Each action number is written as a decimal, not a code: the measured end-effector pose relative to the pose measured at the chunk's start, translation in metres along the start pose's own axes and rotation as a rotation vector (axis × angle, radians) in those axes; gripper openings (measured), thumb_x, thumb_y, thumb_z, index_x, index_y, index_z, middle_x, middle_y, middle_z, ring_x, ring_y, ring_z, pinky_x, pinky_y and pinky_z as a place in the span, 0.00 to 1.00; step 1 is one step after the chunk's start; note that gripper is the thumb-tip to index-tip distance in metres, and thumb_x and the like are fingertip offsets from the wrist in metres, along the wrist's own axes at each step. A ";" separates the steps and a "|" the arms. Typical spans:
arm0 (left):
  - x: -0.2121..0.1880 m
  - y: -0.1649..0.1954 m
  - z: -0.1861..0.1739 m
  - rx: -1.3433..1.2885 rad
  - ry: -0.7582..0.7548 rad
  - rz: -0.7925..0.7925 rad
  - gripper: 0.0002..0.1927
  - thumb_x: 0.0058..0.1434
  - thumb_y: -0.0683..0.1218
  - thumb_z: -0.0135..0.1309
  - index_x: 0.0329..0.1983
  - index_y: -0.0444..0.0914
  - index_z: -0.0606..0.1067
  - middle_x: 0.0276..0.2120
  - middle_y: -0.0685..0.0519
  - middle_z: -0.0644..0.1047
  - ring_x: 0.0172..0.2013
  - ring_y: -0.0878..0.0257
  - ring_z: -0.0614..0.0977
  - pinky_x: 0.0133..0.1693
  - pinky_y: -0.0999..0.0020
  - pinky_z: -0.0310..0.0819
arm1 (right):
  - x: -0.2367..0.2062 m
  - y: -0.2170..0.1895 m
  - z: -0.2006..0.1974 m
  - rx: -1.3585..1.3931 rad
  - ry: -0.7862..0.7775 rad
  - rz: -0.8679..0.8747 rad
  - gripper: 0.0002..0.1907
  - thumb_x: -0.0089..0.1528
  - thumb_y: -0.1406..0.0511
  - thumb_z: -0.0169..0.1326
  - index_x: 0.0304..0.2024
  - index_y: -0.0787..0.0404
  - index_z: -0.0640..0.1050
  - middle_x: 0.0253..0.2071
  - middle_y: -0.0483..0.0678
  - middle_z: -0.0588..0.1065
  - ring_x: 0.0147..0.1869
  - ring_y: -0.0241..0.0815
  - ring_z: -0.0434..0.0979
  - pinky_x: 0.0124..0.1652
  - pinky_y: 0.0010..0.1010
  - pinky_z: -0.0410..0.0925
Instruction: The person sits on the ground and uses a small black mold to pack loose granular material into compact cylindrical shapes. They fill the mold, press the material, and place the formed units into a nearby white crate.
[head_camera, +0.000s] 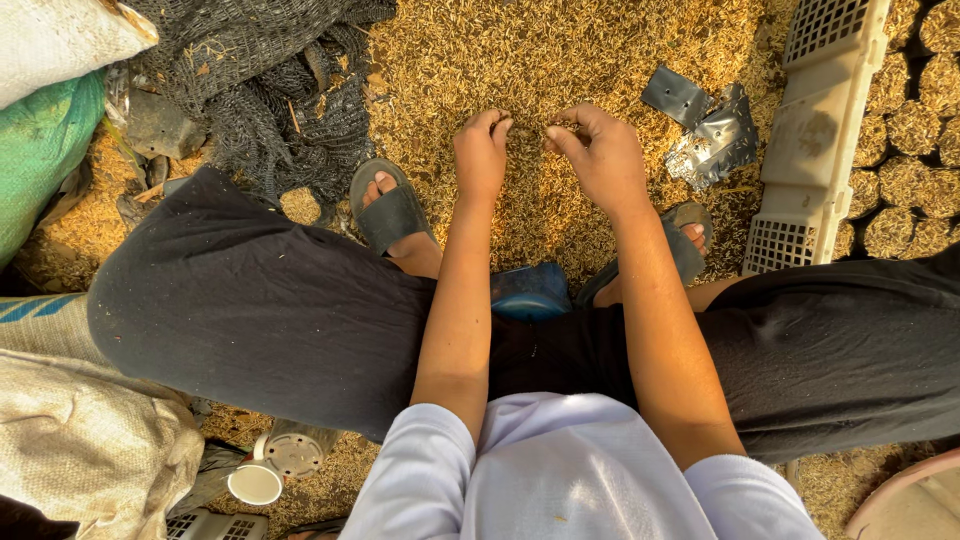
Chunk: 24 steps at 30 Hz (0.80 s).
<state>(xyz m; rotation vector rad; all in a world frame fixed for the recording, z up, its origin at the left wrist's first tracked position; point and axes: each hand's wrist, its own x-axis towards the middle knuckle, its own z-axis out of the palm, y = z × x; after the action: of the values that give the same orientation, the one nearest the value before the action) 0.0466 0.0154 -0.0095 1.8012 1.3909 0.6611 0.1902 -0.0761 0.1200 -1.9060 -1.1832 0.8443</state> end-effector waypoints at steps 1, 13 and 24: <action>0.001 -0.001 -0.003 -0.056 -0.030 -0.048 0.08 0.65 0.43 0.60 0.45 0.35 0.82 0.40 0.45 0.84 0.36 0.56 0.86 0.40 0.63 0.81 | 0.000 0.001 0.001 0.009 0.007 -0.025 0.11 0.68 0.63 0.60 0.48 0.64 0.80 0.37 0.49 0.83 0.40 0.37 0.85 0.40 0.29 0.74; 0.007 -0.007 -0.014 -0.481 -0.224 -0.360 0.12 0.65 0.42 0.58 0.49 0.33 0.83 0.41 0.47 0.86 0.37 0.64 0.88 0.39 0.72 0.86 | 0.010 0.014 0.009 -0.054 0.044 0.010 0.12 0.68 0.62 0.61 0.51 0.63 0.80 0.35 0.51 0.81 0.35 0.40 0.80 0.36 0.31 0.72; 0.001 0.003 -0.032 -0.414 -0.309 -0.237 0.12 0.60 0.43 0.62 0.46 0.37 0.84 0.37 0.51 0.86 0.35 0.66 0.86 0.37 0.72 0.82 | 0.007 0.005 0.014 -0.115 -0.006 -0.047 0.16 0.65 0.57 0.63 0.42 0.65 0.80 0.32 0.52 0.79 0.30 0.43 0.76 0.33 0.36 0.69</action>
<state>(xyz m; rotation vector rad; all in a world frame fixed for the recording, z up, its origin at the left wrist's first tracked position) 0.0231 0.0238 0.0115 1.3228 1.1369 0.4790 0.1837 -0.0679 0.1074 -1.9604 -1.3004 0.7721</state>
